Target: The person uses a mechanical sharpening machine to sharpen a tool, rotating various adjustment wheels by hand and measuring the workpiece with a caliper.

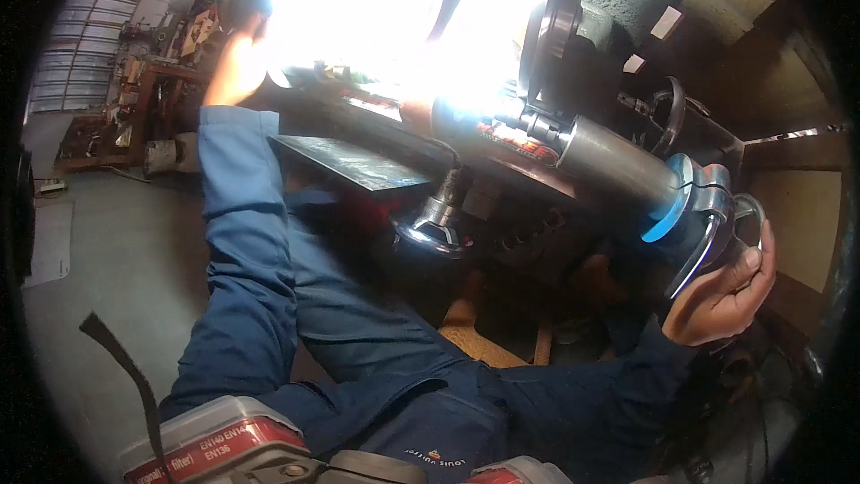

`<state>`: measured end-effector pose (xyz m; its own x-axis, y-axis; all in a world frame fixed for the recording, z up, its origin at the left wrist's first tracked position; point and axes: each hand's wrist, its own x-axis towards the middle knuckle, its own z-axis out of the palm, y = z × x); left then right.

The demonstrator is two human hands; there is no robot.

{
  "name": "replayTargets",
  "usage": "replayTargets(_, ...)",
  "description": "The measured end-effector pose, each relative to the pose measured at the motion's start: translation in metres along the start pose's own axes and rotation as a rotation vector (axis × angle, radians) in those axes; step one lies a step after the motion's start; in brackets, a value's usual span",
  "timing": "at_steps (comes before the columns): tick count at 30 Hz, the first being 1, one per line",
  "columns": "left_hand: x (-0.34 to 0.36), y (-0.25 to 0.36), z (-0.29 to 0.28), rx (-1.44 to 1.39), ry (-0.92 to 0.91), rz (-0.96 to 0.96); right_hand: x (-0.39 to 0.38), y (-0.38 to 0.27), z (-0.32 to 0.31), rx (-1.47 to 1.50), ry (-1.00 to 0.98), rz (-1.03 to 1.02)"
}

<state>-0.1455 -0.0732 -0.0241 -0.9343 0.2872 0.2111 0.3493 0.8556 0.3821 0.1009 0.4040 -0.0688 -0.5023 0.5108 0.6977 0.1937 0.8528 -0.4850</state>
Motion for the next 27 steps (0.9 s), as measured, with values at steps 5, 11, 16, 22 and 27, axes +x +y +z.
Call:
replayTargets(5, -0.004, 0.007, -0.001, -0.016, 0.037, 0.040, 0.007, -0.006, -0.005, -0.022, -0.060, 0.050)
replayTargets(11, -0.003, 0.004, 0.001, 0.039, 0.047, 0.075, 0.021, 0.000, -0.010, 0.045, -0.255, 0.184)
replayTargets(16, -0.001, -0.005, -0.002, 0.137, 0.025, 0.033, 0.030, 0.001, -0.008, -0.020, -0.335, 0.175)
replayTargets(22, 0.002, -0.007, 0.001, 0.028, 0.015, 0.040, 0.045, 0.003, -0.007, -0.113, -0.455, 0.245)
replayTargets(27, 0.003, -0.001, 0.001, 0.017, -0.019, -0.010, 0.055, 0.011, -0.004, -0.199, -0.542, 0.301)
